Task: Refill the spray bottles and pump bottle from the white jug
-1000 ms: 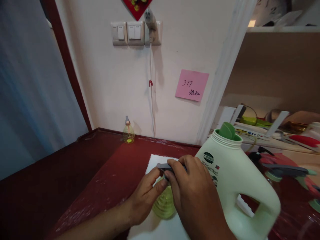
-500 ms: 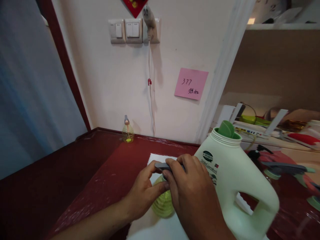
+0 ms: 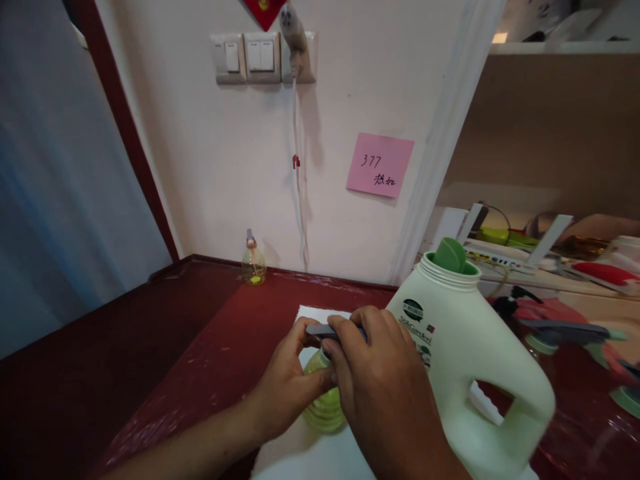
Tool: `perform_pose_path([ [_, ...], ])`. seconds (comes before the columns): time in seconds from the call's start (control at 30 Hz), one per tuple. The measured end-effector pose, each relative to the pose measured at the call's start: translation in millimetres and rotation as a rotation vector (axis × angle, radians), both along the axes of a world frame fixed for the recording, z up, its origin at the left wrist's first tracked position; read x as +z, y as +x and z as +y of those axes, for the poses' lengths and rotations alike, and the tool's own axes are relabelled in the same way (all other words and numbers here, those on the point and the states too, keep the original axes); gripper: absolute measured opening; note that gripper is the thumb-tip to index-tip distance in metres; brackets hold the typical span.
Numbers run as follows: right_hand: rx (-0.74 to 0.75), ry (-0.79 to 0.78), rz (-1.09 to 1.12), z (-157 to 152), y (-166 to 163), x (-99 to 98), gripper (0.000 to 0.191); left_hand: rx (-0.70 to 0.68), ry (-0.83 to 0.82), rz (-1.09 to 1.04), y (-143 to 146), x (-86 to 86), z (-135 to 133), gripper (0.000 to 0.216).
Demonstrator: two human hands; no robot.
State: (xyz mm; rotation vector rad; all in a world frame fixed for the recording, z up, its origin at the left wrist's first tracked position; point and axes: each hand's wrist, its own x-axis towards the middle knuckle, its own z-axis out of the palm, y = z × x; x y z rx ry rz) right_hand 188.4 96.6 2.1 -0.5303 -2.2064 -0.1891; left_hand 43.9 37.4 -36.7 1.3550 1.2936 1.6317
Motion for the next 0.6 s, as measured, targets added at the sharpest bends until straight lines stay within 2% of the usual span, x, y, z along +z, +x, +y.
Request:
perform_pose_path([
  [0.17, -0.004, 0.008, -0.001, 1.4, 0.4, -1.4, 0.020, -0.046, 0.039, 0.042, -5.9, -1.4, -0.6, 0.025],
  [0.33, -0.010, 0.006, -0.001, 2.0, 0.5, -1.9, 0.022, -0.161, 0.033, 0.069, -9.2, 0.9, -6.0, 0.026],
  [0.47, -0.008, 0.010, 0.001, 0.8, 0.5, -1.2, 0.023, -0.135, 0.034, 0.052, -6.3, 1.1, -5.5, 0.023],
  [0.6, -0.003, 0.004, -0.003, -0.1, 0.1, -0.9, 0.022, -0.087, 0.042, -0.012, -3.2, -0.5, -0.6, 0.037],
])
